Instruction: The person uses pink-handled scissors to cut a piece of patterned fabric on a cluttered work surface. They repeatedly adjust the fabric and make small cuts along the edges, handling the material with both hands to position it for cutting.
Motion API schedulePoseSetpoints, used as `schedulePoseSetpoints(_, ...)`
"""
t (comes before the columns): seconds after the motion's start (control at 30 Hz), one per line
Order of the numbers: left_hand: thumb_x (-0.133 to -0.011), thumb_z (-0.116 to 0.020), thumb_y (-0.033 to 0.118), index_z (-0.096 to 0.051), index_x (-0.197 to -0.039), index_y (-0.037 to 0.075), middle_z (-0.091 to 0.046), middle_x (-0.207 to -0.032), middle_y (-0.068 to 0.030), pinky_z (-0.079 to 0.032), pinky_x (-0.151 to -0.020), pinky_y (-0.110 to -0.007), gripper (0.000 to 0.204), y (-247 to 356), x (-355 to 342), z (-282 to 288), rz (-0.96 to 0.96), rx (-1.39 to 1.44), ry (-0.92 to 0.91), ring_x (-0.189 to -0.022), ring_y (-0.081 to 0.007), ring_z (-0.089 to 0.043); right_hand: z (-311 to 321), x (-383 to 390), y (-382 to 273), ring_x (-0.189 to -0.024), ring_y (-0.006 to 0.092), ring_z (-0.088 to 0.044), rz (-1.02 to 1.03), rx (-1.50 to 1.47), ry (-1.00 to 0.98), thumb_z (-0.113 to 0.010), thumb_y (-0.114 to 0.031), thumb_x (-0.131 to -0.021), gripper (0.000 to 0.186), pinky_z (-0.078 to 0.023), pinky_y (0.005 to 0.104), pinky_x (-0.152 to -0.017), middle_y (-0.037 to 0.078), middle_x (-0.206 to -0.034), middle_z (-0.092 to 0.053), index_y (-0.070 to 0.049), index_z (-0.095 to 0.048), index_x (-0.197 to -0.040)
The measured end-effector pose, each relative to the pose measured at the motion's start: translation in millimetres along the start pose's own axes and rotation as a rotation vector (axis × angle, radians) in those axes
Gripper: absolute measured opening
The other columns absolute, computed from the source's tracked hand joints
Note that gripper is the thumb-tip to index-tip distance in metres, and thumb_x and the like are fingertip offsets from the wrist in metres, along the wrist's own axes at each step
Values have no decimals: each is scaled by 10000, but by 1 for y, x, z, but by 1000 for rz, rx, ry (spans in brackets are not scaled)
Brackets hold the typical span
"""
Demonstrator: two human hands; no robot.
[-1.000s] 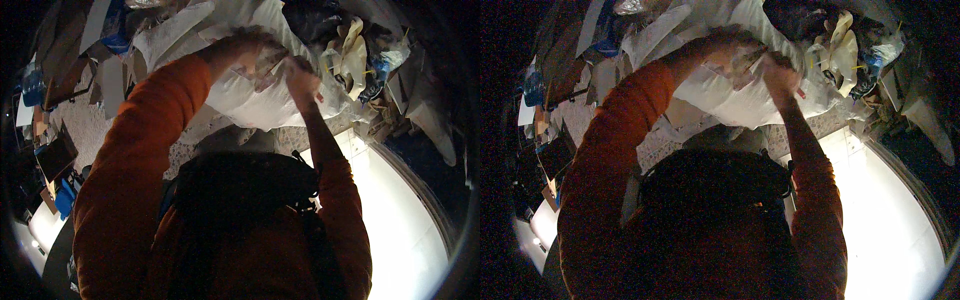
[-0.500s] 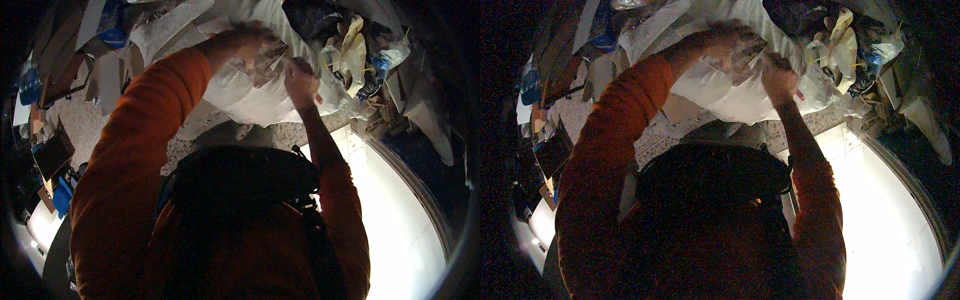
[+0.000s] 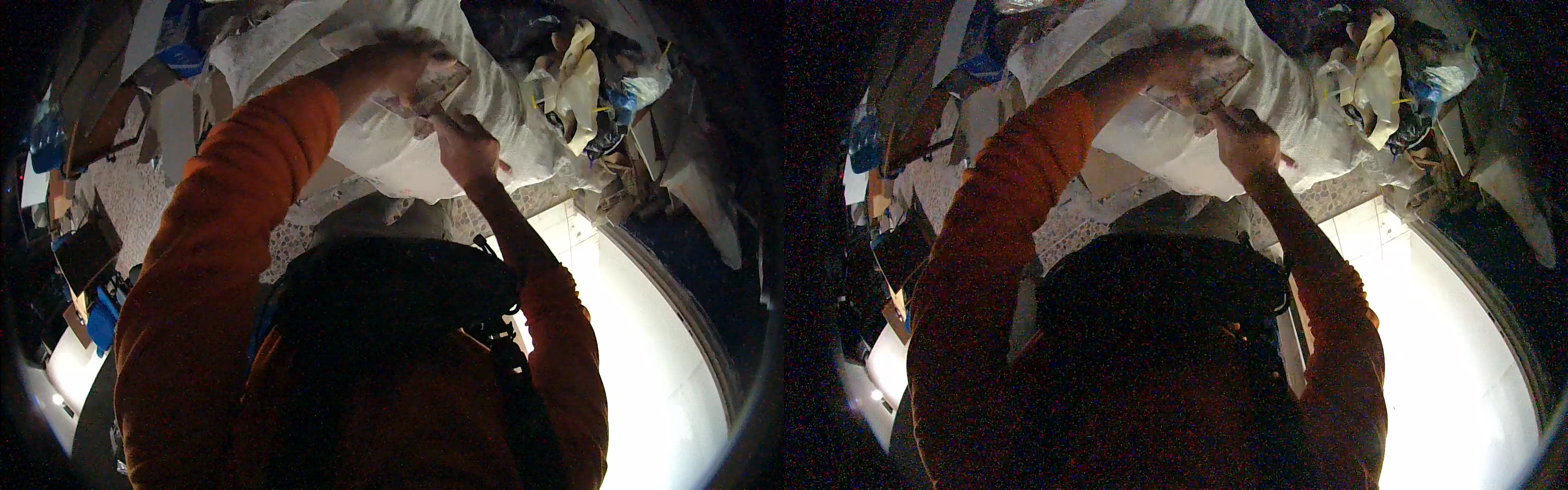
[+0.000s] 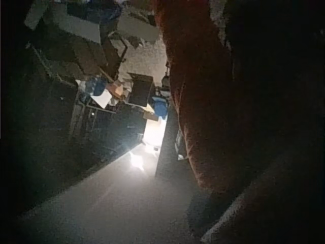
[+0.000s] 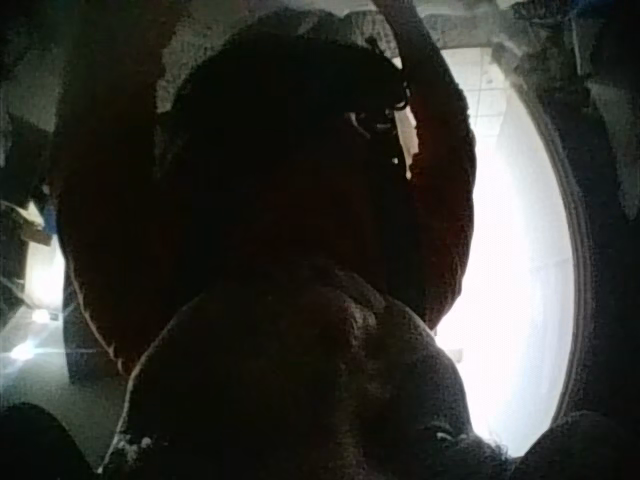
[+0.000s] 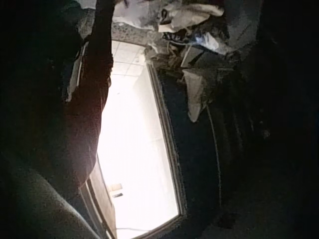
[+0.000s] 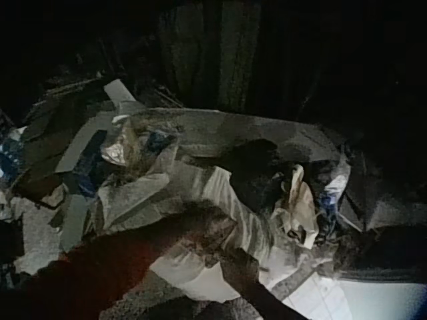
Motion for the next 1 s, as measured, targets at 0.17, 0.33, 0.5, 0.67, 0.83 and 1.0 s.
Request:
schedulePoseSetpoints(0.17, -404, -919, 204, -464, -1494, 200, -520, -1466, -110, -380, -1162, -491, 1181, 7, 6, 11, -32, 28, 1, -1366, -354, -460, 1, -19, 45, -849, 262, -702, -265, -125, 88, -703, -189, -881, 173, -559, 366, -703, 45, -1002, -723, -185, -730, -1051)
schedulePoseSetpoints(0.33, -485, -934, 271, -382, -1544, 226, -399, -1563, -59, -385, -1156, -505, 1196, 18, 2, 22, 76, -95, -160, -1398, -344, -417, 6, -36, 63, -867, 304, -701, -291, -107, 55, -685, -201, -899, 158, -547, 401, -742, 73, -1003, -720, -168, -721, -1049)
schedulePoseSetpoints(0.5, -413, -935, 285, -438, -1517, 218, -466, -1529, -89, -351, -1179, -496, 1213, 2, 0, 3, -64, -17, -28, -1378, -358, -447, -2, -19, 35, -910, 312, -696, -157, 50, -32, -652, -219, -908, 152, -554, 428, -772, 80, -1027, -716, -186, -719, -1041)
schedulePoseSetpoints(0.67, -423, -924, 352, -416, -1529, 228, -457, -1532, -108, -368, -1158, -501, 1223, 15, 2, 16, -54, -69, -39, -1376, -361, -449, -5, -23, 67, -879, 299, -688, -244, 68, -50, -648, -196, -903, 149, -563, 423, -746, 69, -965, -699, -188, -718, -1035)
schedulePoseSetpoints(0.83, -453, -916, 341, -439, -1508, 225, -478, -1503, -119, -389, -1139, -502, 1164, -1, -3, -10, -54, -93, 62, -1336, -362, -480, 1, -23, 45, -879, 300, -683, -138, 78, -108, -647, -190, -900, 174, -567, 419, -745, 56, -1007, -693, -193, -707, -1063)
schedulePoseSetpoints(1.0, -469, -912, 308, -428, -1508, 226, -495, -1481, -115, -392, -1138, -496, 1149, 8, -2, 17, -80, -114, -51, -1301, -357, -503, -11, -7, 46, -922, 290, -691, -235, 102, -174, -651, -186, -904, 203, -579, 417, -763, 48, -1059, -704, -187, -704, -1100)
Point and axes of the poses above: each hand's wrist, its own x-axis away from the middle knuckle, its own z-axis out of the back of the hand, y = z × x, the point moved 2 cm from there along -x, towards the middle knuckle
